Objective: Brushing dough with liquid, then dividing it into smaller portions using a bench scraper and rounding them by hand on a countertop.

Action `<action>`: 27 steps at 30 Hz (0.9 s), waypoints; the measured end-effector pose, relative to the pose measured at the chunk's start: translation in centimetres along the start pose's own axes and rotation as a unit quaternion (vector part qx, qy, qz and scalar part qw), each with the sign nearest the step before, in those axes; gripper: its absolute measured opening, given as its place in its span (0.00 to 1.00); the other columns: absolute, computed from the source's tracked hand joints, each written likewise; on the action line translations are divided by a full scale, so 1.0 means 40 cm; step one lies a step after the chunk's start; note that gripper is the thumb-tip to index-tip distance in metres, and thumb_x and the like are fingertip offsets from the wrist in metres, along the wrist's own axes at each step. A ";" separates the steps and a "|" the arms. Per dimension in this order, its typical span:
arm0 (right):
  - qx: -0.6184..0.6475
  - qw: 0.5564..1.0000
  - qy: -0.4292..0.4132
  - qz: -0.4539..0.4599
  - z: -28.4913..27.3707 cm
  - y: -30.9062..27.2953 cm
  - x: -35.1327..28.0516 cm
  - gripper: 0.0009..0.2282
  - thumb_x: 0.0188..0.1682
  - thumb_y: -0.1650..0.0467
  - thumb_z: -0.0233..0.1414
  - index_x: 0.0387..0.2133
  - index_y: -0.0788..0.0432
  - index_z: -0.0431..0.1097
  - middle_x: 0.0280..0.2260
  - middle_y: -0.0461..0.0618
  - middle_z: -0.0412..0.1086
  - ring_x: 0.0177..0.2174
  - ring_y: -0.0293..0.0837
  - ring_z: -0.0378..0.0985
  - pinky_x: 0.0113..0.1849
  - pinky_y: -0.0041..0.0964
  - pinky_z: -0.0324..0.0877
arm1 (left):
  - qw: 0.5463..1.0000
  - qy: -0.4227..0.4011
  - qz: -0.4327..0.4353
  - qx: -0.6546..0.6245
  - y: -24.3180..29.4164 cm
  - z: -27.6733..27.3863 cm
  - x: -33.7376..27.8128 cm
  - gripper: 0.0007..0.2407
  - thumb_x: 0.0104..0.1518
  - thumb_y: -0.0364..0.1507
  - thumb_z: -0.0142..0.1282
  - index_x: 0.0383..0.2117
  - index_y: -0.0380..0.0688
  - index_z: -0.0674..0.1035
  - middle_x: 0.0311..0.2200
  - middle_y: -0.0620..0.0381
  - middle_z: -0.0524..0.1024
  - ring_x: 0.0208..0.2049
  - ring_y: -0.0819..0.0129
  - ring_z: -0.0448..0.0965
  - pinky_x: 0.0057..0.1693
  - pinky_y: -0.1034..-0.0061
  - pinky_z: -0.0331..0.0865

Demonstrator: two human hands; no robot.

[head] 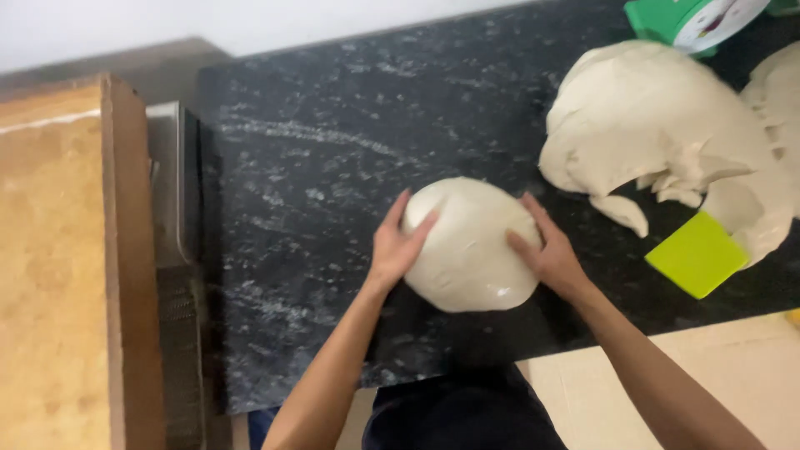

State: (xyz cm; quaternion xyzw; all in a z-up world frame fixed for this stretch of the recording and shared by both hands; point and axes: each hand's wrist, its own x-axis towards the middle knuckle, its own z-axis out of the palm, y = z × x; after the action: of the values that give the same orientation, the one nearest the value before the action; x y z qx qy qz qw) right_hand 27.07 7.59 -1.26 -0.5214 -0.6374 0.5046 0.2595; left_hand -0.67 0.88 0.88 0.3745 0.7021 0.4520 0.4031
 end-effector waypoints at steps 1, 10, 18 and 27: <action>-0.025 0.999 0.033 -0.016 0.024 0.018 0.006 0.35 0.48 0.64 0.58 0.69 0.57 0.51 0.69 0.63 0.50 0.65 0.64 0.52 0.63 0.59 0.56 | 0.999 -0.035 0.014 -0.005 0.007 -0.003 0.003 0.34 0.52 0.45 0.66 0.65 0.44 0.69 0.60 0.34 0.70 0.62 0.38 0.68 0.66 0.51 0.65; 0.105 0.986 0.027 0.126 0.050 0.028 -0.011 0.31 0.36 0.63 0.67 0.57 0.54 0.72 0.37 0.56 0.74 0.31 0.50 0.77 0.30 0.47 0.73 | 0.981 -0.143 -0.070 -0.107 -0.030 0.010 -0.031 0.38 0.34 0.45 0.76 0.60 0.64 0.77 0.54 0.48 0.78 0.57 0.53 0.77 0.57 0.62 0.72; -0.044 0.999 -0.029 0.015 -0.003 -0.012 -0.007 0.54 0.29 0.60 0.63 0.74 0.45 0.38 0.71 0.58 0.45 0.68 0.60 0.45 0.64 0.57 0.48 | 0.971 0.050 -0.119 -0.201 0.025 -0.007 -0.156 0.40 0.48 0.34 0.70 0.70 0.46 0.61 0.63 0.32 0.67 0.64 0.39 0.67 0.64 0.53 0.67; 0.377 0.885 0.014 0.271 0.083 -0.061 0.029 0.26 0.50 0.61 0.46 0.61 0.58 0.63 0.52 0.60 0.70 0.46 0.58 0.73 0.47 0.59 0.68 | 0.846 0.002 -0.238 -0.476 0.155 -0.016 -0.083 0.33 0.43 0.32 0.66 0.63 0.53 0.72 0.51 0.49 0.80 0.46 0.60 0.80 0.49 0.66 0.77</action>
State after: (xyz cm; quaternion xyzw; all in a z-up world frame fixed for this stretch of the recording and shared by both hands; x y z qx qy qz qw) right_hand 22.89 7.54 -0.45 -0.5437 -0.2288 0.7501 0.2988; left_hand 1.05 -0.35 7.61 -0.0430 0.4689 0.6215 0.6262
